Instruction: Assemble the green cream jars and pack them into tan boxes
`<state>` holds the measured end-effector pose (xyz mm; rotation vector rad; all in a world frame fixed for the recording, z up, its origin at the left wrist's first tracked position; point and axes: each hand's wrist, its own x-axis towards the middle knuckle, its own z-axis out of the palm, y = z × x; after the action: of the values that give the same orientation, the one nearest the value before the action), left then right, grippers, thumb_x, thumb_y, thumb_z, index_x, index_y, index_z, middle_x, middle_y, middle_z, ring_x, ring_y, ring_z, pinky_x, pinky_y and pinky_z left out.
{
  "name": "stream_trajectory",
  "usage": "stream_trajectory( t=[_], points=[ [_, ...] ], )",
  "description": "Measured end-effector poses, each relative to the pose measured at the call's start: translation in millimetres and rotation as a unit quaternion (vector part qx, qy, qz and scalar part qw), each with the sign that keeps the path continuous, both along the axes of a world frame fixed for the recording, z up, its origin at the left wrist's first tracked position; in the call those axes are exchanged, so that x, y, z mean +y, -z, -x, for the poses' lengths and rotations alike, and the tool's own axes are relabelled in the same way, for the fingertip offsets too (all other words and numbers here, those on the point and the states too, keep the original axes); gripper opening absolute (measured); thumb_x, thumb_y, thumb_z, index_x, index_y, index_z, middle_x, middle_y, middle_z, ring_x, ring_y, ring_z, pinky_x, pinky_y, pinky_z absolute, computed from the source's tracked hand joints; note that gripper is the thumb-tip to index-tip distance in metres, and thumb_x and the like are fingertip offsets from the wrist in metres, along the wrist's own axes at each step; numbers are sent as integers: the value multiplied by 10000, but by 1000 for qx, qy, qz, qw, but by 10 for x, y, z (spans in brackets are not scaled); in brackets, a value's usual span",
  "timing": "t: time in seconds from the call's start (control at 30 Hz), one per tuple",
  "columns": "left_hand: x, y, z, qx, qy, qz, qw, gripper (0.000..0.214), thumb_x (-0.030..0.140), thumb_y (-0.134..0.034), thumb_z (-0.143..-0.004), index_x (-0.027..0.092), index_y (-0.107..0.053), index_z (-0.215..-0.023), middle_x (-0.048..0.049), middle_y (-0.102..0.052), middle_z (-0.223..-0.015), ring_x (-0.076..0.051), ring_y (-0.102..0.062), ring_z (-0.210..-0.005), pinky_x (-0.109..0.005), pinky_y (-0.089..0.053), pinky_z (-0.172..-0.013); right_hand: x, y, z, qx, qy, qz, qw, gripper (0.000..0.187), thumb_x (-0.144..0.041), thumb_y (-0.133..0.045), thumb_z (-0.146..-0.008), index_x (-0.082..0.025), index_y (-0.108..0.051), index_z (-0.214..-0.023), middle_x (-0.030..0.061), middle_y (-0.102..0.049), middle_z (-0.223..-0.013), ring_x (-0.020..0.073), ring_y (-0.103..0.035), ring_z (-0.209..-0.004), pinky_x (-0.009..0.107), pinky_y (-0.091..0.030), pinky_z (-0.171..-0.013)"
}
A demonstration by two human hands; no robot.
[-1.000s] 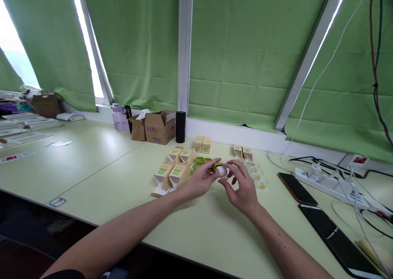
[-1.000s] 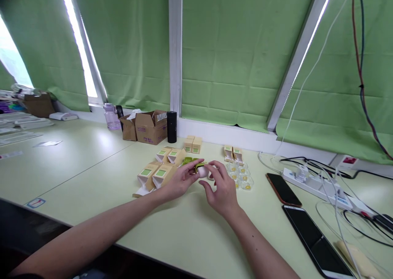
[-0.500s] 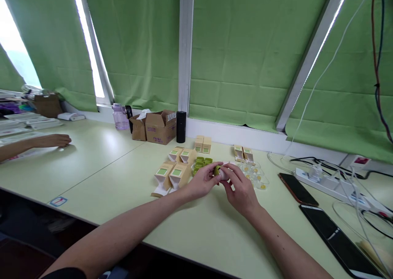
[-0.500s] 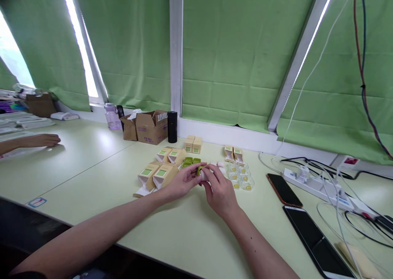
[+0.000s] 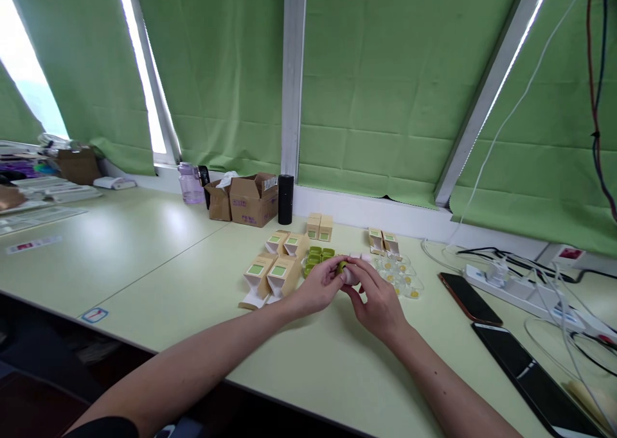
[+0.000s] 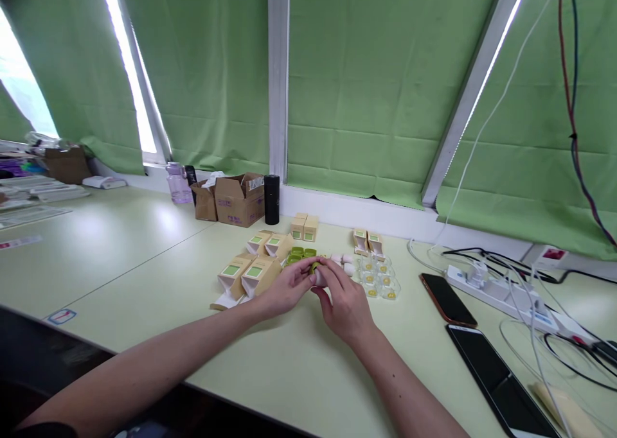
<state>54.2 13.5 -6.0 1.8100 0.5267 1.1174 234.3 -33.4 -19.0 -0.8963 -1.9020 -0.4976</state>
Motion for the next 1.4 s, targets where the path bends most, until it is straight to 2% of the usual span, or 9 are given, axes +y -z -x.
stream_trajectory(
  t=[0.13,0.4,0.6,0.77,0.93,1.13,1.23,1.33,1.4],
  points=[
    [-25,-41,-11,-21,23,37,999,496,416,-680,-987,170,-619,-1414,-156,-706,-1336,-279,-674,-1245,-441,-550,-1102,5,-39,22,-2,12,-41,999,352,-165,-576,-1059,-192,-608,-1409,164,-759,-1314,267,-765,-1185,375,-714,-841],
    [-80,-99,-73,-71,17,43,996,525,430,-723,-961,150,-629,-1395,-158,-719,-1313,-284,-666,-1290,-451,-532,-1152,1,-85,50,-17,26,-86,996,370,-116,-576,-1043,-154,-612,-1410,186,-767,-1292,273,-767,-1185,406,-695,-935],
    [-74,-21,-123,-93,-21,17,995,517,444,-725,-959,152,-645,-1377,-150,-729,-1285,-276,-677,-1248,-438,-553,-1120,8,-74,51,-19,27,-92,995,402,-95,-584,-1027,-141,-611,-1426,191,-761,-1310,275,-759,-1200,397,-695,-931],
    [-104,17,-156,-115,-24,-2,993,471,459,-693,-988,148,-659,-1340,-139,-733,-1210,-250,-691,-1159,-409,-578,-1055,20,-55,53,-18,22,-93,995,426,-79,-585,-1018,-134,-607,-1440,202,-750,-1332,279,-753,-1218,413,-688,-965],
    [-127,16,-156,-111,-33,-6,993,465,470,-680,-998,148,-653,-1332,-147,-725,-1241,-252,-695,-1143,-418,-578,-1052,40,-32,54,-12,18,-86,996,442,-93,-579,-1027,-155,-590,-1465,197,-753,-1328,282,-756,-1218,431,-692,-972],
    [-114,19,-96,-79,-7,26,997,605,517,-688,-992,155,-587,-1465,-167,-703,-1329,-290,-671,-1259,-453,-560,-1110,52,11,11,-11,31,-83,996,463,-127,-571,-1048,-175,-564,-1509,182,-757,-1331,286,-758,-1221,453,-686,-999],
    [-93,45,-85,-58,7,49,997,698,516,-752,-949,169,-550,-1520,-168,-686,-1361,-298,-662,-1278,-456,-565,-1107,41,21,4,-18,39,-84,996,467,-118,-571,-1046,-174,-562,-1510,184,-755,-1328,285,-758,-1218,448,-689,-994],
    [-71,64,-101,-58,1,56,997,753,510,-823,-889,159,-567,-1504,-179,-681,-1368,-308,-661,-1270,-465,-558,-1110,25,24,27,-23,49,-89,995,474,-116,-567,-1042,-173,-560,-1513,188,-753,-1323,287,-761,-1207,438,-696,-970],
    [-66,57,-115,-59,-4,62,996,746,530,-832,-875,143,-595,-1468,-177,-709,-1296,-308,-672,-1232,-470,-565,-1089,17,24,48,-24,55,-91,994,482,-120,-557,-1042,-166,-549,-1522,190,-758,-1308,289,-768,-1188,428,-705,-938]
  ],
)
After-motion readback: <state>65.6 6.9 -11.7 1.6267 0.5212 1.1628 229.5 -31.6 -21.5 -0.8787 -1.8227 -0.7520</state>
